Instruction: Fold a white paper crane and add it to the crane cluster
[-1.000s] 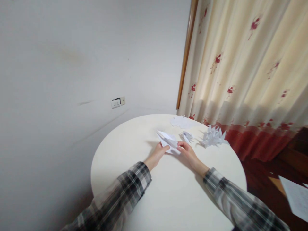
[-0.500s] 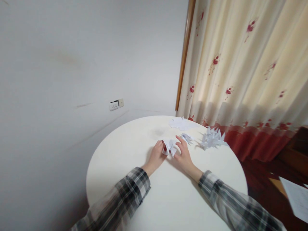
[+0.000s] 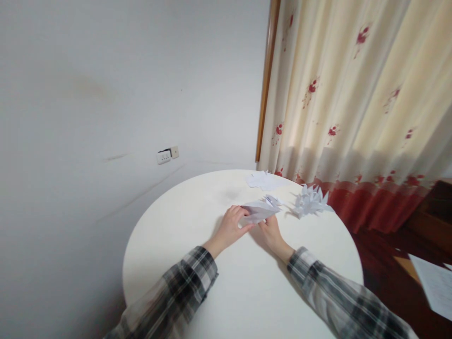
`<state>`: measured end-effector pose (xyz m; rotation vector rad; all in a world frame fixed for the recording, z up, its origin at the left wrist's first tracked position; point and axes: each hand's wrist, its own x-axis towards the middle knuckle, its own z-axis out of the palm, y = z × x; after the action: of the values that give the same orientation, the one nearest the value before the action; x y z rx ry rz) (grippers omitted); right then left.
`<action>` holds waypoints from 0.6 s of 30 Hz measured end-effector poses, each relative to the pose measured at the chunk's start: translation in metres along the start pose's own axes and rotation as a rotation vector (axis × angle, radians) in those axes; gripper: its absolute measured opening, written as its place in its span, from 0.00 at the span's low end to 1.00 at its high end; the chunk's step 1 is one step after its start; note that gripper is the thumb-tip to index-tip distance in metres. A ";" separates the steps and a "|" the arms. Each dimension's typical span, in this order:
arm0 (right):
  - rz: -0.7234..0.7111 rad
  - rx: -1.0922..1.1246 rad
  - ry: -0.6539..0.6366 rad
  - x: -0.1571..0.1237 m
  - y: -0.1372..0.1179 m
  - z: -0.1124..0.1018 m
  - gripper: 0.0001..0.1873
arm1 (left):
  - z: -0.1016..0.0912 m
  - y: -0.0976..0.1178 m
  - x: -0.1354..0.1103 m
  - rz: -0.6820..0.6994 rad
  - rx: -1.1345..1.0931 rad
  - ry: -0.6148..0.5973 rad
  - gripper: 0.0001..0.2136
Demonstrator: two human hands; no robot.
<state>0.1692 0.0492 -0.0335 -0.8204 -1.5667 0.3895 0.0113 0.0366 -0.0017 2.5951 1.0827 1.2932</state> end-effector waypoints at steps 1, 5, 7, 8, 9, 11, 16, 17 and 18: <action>0.010 0.018 -0.014 0.000 0.000 0.001 0.14 | 0.000 0.000 0.000 0.000 0.029 0.006 0.10; 0.080 0.036 -0.023 -0.003 -0.005 0.001 0.12 | 0.000 0.001 0.002 -0.006 0.042 0.043 0.13; 0.124 0.042 -0.030 -0.003 -0.008 0.000 0.12 | 0.001 0.002 0.003 -0.042 -0.031 0.037 0.14; 0.147 0.048 -0.035 -0.004 -0.010 0.000 0.11 | 0.002 0.002 0.003 -0.078 -0.087 0.021 0.14; 0.171 0.056 -0.040 -0.004 -0.011 -0.001 0.11 | 0.003 0.002 0.003 -0.123 -0.156 0.000 0.14; 0.224 0.081 -0.046 -0.004 -0.011 -0.002 0.11 | 0.006 0.002 0.004 -0.224 -0.331 -0.038 0.13; 0.354 0.310 -0.035 -0.001 -0.003 -0.006 0.12 | 0.008 0.000 0.007 -0.503 -0.840 -0.009 0.16; 0.372 0.382 -0.058 0.000 -0.001 -0.007 0.14 | 0.008 -0.001 0.007 -0.544 -0.908 0.020 0.17; 0.390 0.448 -0.094 0.001 0.000 -0.008 0.16 | 0.008 -0.002 0.007 -0.573 -0.960 0.049 0.18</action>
<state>0.1771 0.0477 -0.0311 -0.7568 -1.3255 1.0340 0.0188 0.0447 -0.0025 1.4352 0.8065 1.2697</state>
